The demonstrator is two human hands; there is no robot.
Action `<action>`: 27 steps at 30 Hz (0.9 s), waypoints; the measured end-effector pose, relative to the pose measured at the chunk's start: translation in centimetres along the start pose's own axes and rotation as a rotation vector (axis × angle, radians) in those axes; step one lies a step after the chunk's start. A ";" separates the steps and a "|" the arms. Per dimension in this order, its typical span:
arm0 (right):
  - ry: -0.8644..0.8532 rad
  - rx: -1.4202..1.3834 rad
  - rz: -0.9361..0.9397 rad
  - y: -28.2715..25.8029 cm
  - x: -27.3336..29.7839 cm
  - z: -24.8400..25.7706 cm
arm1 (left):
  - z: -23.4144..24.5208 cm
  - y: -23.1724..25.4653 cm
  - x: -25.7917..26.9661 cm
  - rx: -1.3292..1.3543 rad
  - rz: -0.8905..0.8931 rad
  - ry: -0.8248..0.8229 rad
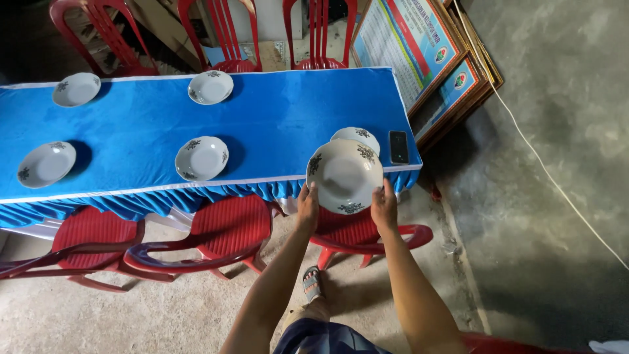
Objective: The recorder takes plates from a kitchen counter and places them on a long dining table.
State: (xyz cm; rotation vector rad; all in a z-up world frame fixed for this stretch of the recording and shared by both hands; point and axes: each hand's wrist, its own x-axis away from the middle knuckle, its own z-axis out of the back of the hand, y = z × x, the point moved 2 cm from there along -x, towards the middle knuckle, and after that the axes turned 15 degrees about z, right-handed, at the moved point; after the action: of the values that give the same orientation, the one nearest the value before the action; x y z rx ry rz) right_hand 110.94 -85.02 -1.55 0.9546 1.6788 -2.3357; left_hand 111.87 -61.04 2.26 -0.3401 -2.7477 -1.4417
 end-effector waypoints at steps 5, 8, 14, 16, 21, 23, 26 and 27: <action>0.003 -0.004 -0.121 0.1 -5.8 -2.0 | 1.3 -0.5 -8.4 0.042 0.158 0.079; -0.001 -0.051 -0.134 0.9 -8.5 -3.0 | -0.4 2.4 -10.4 0.075 0.239 0.073; -0.020 -0.155 -0.149 0.6 -12.3 -4.1 | 0.9 0.7 -16.1 -0.047 0.254 0.112; -0.026 -0.141 -0.183 2.2 -13.4 -4.1 | 1.9 -1.6 -18.8 -0.086 0.265 0.158; 0.000 -0.135 -0.334 5.1 -17.0 -5.2 | -0.2 0.3 -21.9 -0.029 0.164 0.176; -0.024 -0.130 -0.307 7.5 -18.3 -5.5 | -1.0 0.6 -23.1 -0.046 0.182 0.208; -0.053 -0.151 -0.312 10.0 -20.3 -6.2 | -1.4 0.1 -25.1 -0.072 0.187 0.244; -0.051 -0.175 -0.338 10.7 -21.3 -6.3 | -1.6 -0.1 -26.2 -0.082 0.171 0.240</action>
State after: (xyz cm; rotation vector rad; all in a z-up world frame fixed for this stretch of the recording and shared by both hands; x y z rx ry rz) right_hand 135.22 -89.08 0.09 0.6143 2.1230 -2.3257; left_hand 137.32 -67.26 -0.02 -0.3680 -2.4149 -1.4498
